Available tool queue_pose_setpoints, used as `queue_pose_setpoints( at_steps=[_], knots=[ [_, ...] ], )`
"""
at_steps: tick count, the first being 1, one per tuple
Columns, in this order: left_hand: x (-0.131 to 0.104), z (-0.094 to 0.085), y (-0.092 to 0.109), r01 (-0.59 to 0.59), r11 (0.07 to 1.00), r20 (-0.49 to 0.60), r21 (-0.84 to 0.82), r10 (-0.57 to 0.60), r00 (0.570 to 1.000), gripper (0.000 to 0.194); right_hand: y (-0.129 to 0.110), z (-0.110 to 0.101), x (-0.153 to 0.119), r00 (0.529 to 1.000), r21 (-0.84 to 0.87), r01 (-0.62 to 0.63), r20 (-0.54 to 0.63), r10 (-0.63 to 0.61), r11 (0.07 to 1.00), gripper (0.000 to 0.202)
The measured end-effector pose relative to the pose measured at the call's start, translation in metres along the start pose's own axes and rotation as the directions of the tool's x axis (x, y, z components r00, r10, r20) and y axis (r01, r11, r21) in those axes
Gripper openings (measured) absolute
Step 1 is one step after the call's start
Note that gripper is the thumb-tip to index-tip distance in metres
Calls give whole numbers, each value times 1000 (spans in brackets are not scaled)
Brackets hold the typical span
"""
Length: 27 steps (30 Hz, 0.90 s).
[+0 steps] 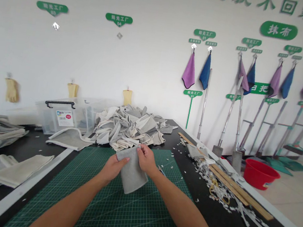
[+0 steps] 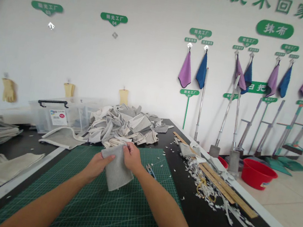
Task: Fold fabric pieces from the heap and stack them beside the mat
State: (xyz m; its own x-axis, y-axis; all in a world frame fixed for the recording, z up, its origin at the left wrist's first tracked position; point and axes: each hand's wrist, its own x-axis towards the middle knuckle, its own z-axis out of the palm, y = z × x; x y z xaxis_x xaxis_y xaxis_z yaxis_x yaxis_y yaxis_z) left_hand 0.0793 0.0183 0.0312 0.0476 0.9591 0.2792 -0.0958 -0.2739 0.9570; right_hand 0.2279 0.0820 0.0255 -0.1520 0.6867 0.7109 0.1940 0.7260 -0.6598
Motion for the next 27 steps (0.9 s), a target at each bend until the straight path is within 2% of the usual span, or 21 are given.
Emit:
queue_pose_setpoints(
  at_steps=[5, 10, 14, 23, 27],
  knots=[
    [-2, 1, 1, 53, 998, 10, 34, -54, 999, 49, -3, 0, -1, 1000, -27, 16, -11, -16, 999, 19],
    [2, -3, -4, 20, 1000, 70, 15, -21, 997, 52, -6, -3, 1, 999, -51, 11, -47, -13, 999, 18],
    [2, -4, -16, 102, 995, 89, 21, -103, 991, 46, -8, -7, 3, 996, -69, 23, -88, -29, 997, 18],
    [-12, 19, -41, 190, 978, 210, 89, -205, 956, 31, -19, -14, 5, 988, -111, 50, -137, -65, 993, 21],
    [-16, 21, -47, 203, 968, 261, 150, -237, 936, 23, -20, -15, 5, 976, -87, 60, -206, -77, 994, 21]
  ],
)
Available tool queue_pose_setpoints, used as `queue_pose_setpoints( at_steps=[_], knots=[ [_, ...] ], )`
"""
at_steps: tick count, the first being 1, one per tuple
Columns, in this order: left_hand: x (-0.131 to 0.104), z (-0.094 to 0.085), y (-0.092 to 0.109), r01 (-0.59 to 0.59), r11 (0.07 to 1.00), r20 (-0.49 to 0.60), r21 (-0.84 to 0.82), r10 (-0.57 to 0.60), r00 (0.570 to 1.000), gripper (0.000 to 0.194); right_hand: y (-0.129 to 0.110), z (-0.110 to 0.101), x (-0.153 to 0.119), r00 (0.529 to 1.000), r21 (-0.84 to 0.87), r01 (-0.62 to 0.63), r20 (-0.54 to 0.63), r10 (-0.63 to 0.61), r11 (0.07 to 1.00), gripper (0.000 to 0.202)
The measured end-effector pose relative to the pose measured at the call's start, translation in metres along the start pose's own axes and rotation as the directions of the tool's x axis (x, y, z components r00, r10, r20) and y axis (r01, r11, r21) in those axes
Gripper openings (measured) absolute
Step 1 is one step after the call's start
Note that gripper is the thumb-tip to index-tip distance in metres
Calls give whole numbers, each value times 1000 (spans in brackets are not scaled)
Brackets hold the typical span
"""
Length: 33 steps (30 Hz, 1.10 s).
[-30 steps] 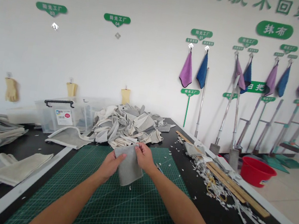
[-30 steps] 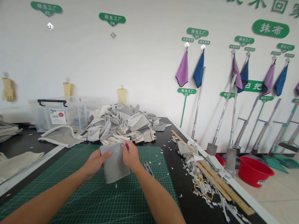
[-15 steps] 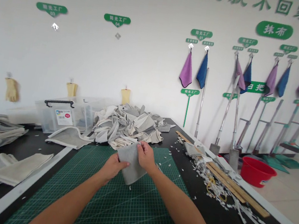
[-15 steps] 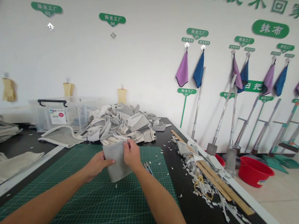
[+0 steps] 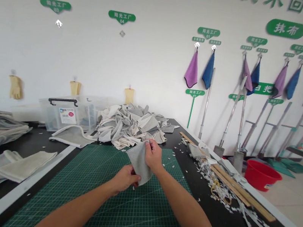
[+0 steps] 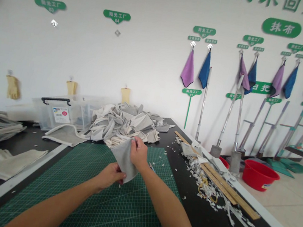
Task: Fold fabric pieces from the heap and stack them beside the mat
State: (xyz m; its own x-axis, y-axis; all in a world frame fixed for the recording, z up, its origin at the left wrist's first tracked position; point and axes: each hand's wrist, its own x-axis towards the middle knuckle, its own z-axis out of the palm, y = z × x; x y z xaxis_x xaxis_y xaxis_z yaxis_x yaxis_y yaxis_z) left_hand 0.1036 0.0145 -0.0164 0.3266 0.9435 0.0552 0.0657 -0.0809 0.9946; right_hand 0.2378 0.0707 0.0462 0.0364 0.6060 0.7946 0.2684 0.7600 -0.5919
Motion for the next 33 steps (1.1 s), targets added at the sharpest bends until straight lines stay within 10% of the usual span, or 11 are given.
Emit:
queue_pose_setpoints(
  at_steps=[8, 13, 18, 26, 33],
  knots=[
    [0, -1, -10, -3, 1000, -41, 23, 4, 999, 34, 3, -7, 12, 976, 98, -103, -180, 119, 990, 25],
    [-13, 0, 14, -248, 951, -98, -186, 234, 967, 60, 8, -6, 13, 964, 92, -154, -204, 169, 984, 25],
    [-9, -8, 29, -226, 967, -298, -118, 183, 937, 52, 19, -2, 11, 951, 85, -199, -223, 213, 976, 25],
    [11, -61, 13, -35, 985, -583, 167, 127, 802, 36, 51, 23, -12, 882, 174, -470, 135, 452, 865, 23],
    [2, -91, -5, 142, 957, -592, 254, 38, 805, 22, 71, 43, -38, 703, 113, -686, 358, 615, 719, 9]
  ],
)
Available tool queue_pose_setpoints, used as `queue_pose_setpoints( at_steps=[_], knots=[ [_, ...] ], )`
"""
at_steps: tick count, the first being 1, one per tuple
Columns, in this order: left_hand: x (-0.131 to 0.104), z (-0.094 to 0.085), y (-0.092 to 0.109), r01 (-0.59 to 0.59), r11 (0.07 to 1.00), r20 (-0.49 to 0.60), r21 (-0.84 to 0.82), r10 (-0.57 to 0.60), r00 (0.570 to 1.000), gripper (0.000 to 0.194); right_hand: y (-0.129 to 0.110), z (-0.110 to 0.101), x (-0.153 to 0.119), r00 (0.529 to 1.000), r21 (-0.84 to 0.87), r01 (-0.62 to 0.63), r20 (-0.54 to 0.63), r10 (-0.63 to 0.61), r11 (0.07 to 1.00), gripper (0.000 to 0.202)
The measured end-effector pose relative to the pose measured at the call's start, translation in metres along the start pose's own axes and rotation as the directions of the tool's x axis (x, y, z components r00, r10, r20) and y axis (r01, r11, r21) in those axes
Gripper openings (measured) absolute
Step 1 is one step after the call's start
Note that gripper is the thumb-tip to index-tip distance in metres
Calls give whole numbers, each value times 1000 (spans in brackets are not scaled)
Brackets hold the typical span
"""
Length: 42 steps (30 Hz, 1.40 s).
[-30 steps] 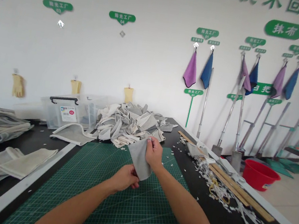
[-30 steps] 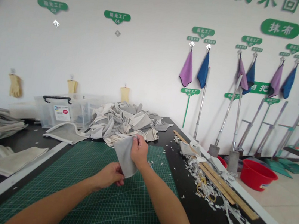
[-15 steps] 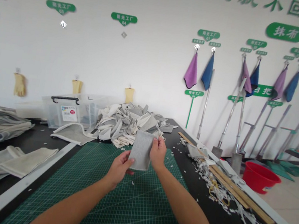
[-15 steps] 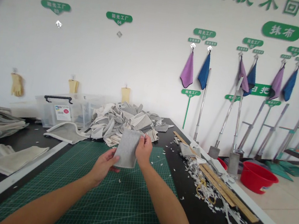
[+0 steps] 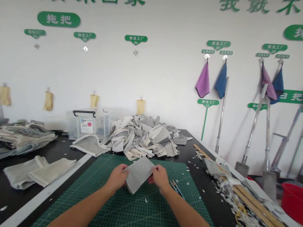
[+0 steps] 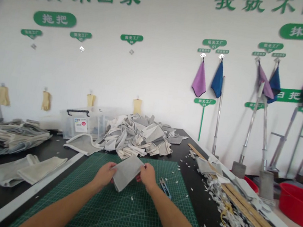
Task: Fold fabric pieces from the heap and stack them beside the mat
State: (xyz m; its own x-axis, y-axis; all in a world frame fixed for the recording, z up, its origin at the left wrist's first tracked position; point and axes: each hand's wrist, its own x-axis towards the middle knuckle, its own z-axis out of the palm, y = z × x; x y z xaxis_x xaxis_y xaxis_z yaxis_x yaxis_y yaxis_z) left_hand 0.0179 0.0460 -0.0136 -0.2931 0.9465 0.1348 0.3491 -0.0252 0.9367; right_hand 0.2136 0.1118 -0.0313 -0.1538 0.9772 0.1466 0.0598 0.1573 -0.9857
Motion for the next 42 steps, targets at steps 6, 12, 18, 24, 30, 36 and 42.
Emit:
queue_pose_setpoints(
  at_steps=[6, 12, 18, 24, 30, 36, 42],
  knots=[
    [-1, -4, -17, 119, 993, 33, -13, -119, 992, 34, 17, 6, -1, 989, -29, -123, 85, 125, 992, 7],
    [4, -3, -25, 195, 980, 94, -31, -191, 977, 63, 21, 7, -1, 990, -11, -104, 89, 105, 994, 11],
    [4, 4, -29, 158, 986, 174, 57, -165, 971, 40, 26, 9, 2, 992, -17, -76, 95, 78, 997, 12],
    [11, -2, -30, 71, 977, 69, 199, -87, 994, 24, 26, 10, 0, 989, -28, -81, 119, 84, 996, 11],
    [25, -52, -34, 104, 918, -82, 383, -79, 993, 23, 21, 10, -5, 989, -26, -58, 133, 61, 998, 8],
    [35, -116, -48, 179, 768, -236, 616, -36, 971, 20, 17, 13, -9, 989, -72, -2, 146, 13, 997, 12],
    [46, -168, -48, 172, 668, -274, 724, 51, 960, 30, 18, 14, -11, 989, -113, 35, 143, -19, 993, 13]
  ],
)
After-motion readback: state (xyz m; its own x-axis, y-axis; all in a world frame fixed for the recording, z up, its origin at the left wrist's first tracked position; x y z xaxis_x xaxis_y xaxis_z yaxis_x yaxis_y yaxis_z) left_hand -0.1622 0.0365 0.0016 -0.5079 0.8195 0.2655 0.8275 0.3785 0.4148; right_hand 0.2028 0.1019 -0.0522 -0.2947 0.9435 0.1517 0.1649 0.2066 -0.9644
